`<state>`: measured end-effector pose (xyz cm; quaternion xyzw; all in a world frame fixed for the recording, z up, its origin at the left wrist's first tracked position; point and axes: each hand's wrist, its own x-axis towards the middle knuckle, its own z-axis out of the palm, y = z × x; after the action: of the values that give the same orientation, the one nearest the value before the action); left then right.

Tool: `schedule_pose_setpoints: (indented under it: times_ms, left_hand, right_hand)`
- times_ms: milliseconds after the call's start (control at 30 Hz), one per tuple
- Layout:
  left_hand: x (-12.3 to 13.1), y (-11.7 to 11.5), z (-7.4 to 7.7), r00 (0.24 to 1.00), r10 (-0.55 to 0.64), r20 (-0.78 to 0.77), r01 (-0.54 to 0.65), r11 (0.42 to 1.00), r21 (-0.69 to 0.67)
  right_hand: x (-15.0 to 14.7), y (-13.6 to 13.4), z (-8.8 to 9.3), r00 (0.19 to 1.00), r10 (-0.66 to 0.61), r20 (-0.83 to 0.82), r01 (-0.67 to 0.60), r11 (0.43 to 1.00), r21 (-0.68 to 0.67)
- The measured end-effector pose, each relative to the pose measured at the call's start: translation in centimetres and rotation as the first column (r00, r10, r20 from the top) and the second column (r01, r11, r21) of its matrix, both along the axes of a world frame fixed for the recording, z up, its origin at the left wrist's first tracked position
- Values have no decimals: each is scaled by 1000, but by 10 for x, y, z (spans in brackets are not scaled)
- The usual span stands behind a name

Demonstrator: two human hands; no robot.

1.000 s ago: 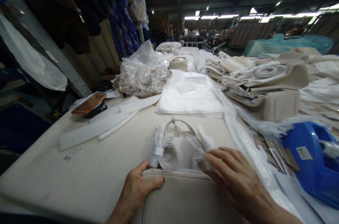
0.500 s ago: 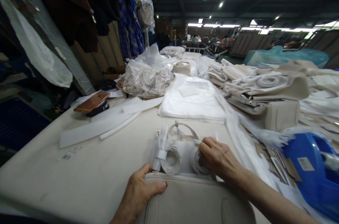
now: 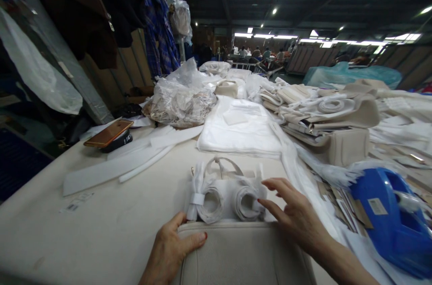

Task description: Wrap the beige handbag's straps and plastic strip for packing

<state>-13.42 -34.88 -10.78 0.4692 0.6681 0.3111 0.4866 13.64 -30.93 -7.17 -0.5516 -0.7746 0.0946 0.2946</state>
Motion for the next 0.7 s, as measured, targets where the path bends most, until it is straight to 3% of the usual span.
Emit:
schedule_pose_setpoints:
  times_ms: [100,200,333,500,600,700]
  left_hand:
    - [1,0,2,999,24,26,-25,999,24]
    - [2,0,4,1000,22,19,-22,1000,18]
    - [2,1,0,1000,1,-27,-1,1000,3]
    - [2,8,-6,990,0,-143,2,1000,18]
    - [6,8,0,974,39,-223,-27,998,57]
    - [10,2,10,955,44,-292,-14,994,106]
  right_hand:
    - [12,-22,-9,982,-177,-65,171,981,-97]
    - [11,-41,-25,987,-161,-9,158,977,-140]
    - [2,-52,-56,982,-137,133,134,991,27]
    - [-5,-48,-87,927,-279,251,211,941,265]
    - [-11,-47,-85,909,-281,309,124,889,442]
    - [-20,-50,-77,923,-95,374,-101,875,473]
